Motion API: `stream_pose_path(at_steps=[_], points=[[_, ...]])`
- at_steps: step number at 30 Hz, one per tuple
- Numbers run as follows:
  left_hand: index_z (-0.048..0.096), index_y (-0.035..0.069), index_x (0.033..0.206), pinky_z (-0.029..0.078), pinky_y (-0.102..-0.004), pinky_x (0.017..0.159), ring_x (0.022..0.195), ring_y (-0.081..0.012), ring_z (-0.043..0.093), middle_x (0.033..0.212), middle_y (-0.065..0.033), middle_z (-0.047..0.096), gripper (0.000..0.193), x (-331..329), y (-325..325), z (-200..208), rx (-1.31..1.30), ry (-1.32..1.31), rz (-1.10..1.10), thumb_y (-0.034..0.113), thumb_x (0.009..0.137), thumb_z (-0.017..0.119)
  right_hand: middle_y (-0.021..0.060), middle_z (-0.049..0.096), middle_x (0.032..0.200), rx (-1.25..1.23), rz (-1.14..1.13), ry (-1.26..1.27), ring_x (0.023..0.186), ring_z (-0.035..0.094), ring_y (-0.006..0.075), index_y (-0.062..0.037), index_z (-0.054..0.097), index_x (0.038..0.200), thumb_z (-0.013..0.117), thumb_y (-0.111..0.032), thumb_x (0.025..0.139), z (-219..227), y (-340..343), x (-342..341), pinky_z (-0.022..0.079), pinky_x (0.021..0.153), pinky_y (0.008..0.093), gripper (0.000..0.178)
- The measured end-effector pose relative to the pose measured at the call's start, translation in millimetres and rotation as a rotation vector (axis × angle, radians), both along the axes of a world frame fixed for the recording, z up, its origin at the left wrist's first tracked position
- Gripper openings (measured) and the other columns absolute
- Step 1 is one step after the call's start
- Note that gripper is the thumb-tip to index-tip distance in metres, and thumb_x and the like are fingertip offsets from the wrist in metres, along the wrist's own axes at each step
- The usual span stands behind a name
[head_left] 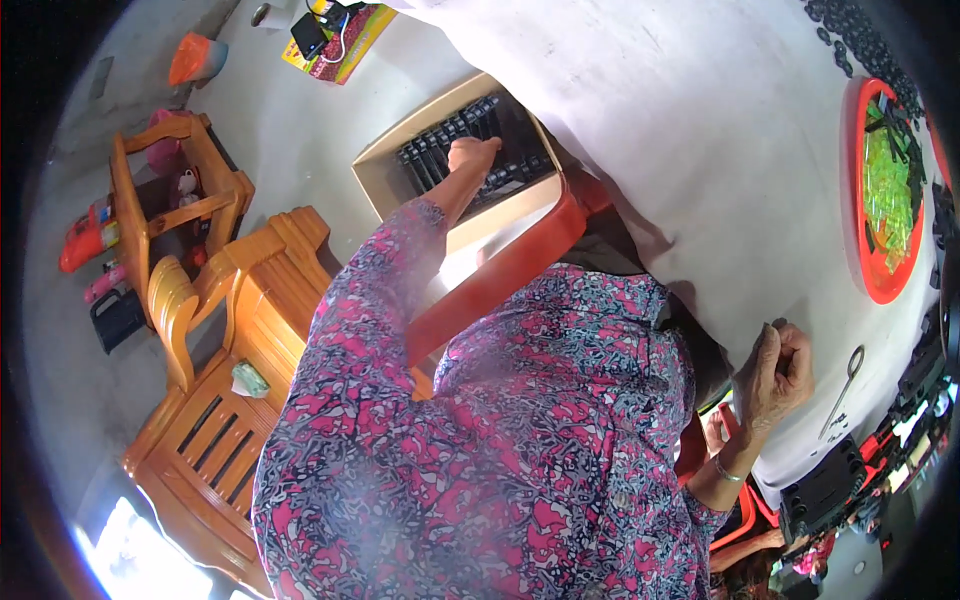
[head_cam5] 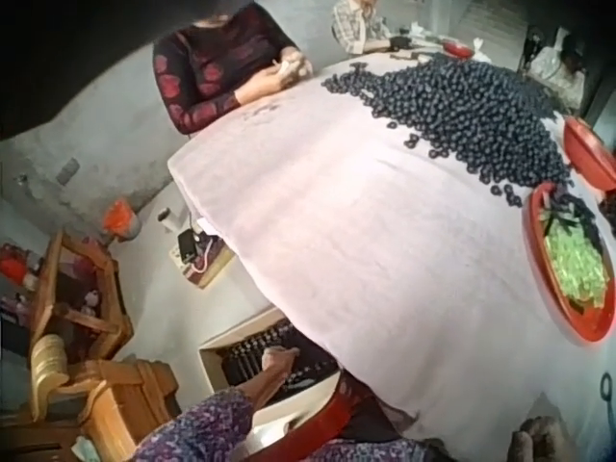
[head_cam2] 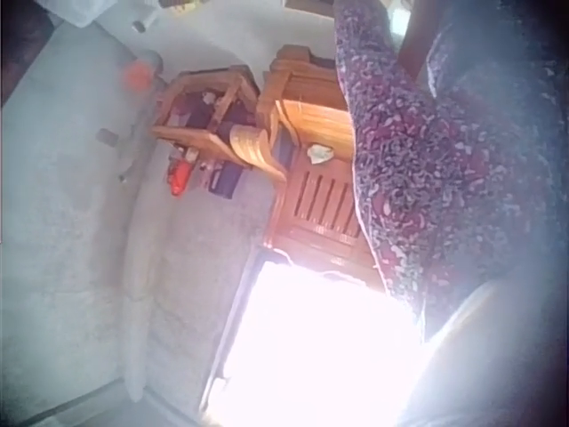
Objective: The person packs an assembled plastic part into a box, then repeatedly inserts green plastic pieces into black plastic casings and secures them using a metal loop tool and by hand.
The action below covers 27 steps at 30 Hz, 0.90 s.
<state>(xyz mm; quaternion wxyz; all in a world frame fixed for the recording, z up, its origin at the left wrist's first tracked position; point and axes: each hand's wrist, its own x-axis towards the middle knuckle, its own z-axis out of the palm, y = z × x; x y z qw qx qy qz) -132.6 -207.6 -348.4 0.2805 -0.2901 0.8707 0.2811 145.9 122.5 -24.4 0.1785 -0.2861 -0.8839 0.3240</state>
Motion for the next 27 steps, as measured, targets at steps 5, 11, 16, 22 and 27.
stream_pose_path(at_steps=[5, 11, 16, 22, 27], points=[[0.076, 0.009, 0.091, 0.055, -0.041, 0.086, 0.094, -0.0297, 0.071, 0.101, -0.0138, 0.073, 0.041, 9.7, 43.0, 7.5, -0.033, 0.015, 0.062, 0.042, 0.068, 0.079, 0.0027, 0.053, 0.069, 0.011, 0.013, -0.041, 0.062, 0.045, 0.0126, -0.0018, 0.058, 0.08, 0.071, -0.004, 0.087, 1.4, 0.6, 2.7, 0.038, 0.056, 0.026, 0.015], [0.074, 0.005, 0.093, 0.055, -0.0406, 0.087, 0.098, -0.0303, 0.07, 0.103, -0.0162, 0.072, 0.048, 11.6, 51.4, 12.2, -0.132, 0.083, 0.062, 0.045, 0.069, 0.079, 0.0034, 0.055, 0.071, -0.02, 0.007, -0.05, 0.063, 0.047, 0.0133, -0.0016, 0.058, 0.08, 0.07, -0.004, 0.088, 3.6, -0.9, 2.3, 0.039, 0.058, 0.026, 0.014], [0.072, 0.008, 0.096, 0.054, -0.0392, 0.09, 0.1, -0.0281, 0.069, 0.106, -0.0128, 0.071, 0.045, -8.0, 46.2, 10.1, 0.01, -0.056, 0.285, 0.04, 0.067, 0.083, 0.0037, 0.056, 0.071, -0.023, 0.02, -0.039, 0.064, 0.048, 0.0132, -0.0012, 0.059, 0.08, 0.07, -0.004, 0.088, 2.4, 0.4, 4.1, 0.04, 0.058, 0.0261, 0.014], [0.07, 0.011, 0.101, 0.052, -0.0394, 0.094, 0.106, -0.0276, 0.066, 0.111, -0.0105, 0.069, 0.045, -17.6, 57.4, -13.0, -0.024, -0.018, 0.369, 0.034, 0.065, 0.085, 0.0042, 0.056, 0.072, -0.043, 0.003, -0.024, 0.063, 0.048, 0.0136, -0.0006, 0.059, 0.08, 0.07, -0.003, 0.088, 5.4, -2.1, 2.0, 0.04, 0.057, 0.0265, 0.014], [0.07, 0.007, 0.103, 0.053, -0.0411, 0.093, 0.106, -0.031, 0.067, 0.112, -0.0145, 0.069, 0.048, -7.9, 75.5, -14.9, -0.066, 0.001, 0.269, 0.037, 0.067, 0.083, 0.0044, 0.055, 0.071, -0.017, 0.006, -0.041, 0.061, 0.046, 0.0136, -0.0009, 0.059, 0.08, 0.071, -0.004, 0.087, 5.5, -1.7, 2.7, 0.038, 0.055, 0.0265, 0.014]])
